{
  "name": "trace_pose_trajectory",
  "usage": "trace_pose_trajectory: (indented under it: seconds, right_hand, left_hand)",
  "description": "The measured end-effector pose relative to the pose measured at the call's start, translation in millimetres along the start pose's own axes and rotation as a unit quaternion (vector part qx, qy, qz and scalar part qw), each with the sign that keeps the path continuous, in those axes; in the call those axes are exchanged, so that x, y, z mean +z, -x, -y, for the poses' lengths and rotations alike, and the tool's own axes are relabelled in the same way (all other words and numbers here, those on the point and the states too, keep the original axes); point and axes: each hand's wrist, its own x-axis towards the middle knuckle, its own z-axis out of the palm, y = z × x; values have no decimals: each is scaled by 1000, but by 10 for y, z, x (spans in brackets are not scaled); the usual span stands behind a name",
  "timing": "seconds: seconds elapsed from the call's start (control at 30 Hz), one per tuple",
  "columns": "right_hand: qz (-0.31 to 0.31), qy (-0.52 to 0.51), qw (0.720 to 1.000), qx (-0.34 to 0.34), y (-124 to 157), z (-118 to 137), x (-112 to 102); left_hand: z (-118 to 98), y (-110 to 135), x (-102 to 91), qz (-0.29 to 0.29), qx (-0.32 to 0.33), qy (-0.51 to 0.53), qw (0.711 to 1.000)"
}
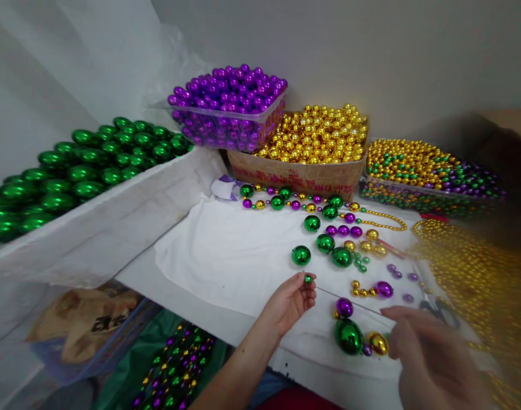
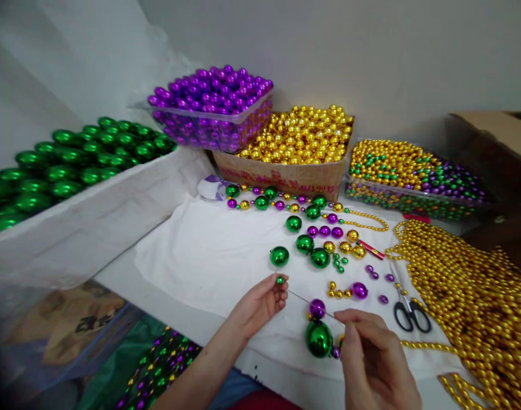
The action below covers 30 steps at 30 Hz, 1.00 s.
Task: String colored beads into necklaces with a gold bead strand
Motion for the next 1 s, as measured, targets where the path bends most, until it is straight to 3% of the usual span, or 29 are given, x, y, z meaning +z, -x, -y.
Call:
trace_pose_trajectory:
  seconds: [0.2,0.4,0.67,0.8,0.93,1.0]
  right_hand:
    - [32,77,993,-82,102,46,-8]
    - [59,84,986,-134,102,42,-28]
    - [92,112,977,-159,92,-30,-81]
    - [168,179,952,-184,87,-142,-150]
    - [265,175,902,-292,77,-415,-134]
    - [272,153,903,-296,86,-538,-58]
  left_hand:
    - [39,30,-22,13,19,-18,1000]
    - [79,59,-30,19,22,-26,999]
    - [101,54,25,14,11,-20,1000]
    - [130,60,75,-12,6,4,1000]
    - [153,94,146,-43,-33,86,995]
    - [161,121,191,-40,-47,118,991]
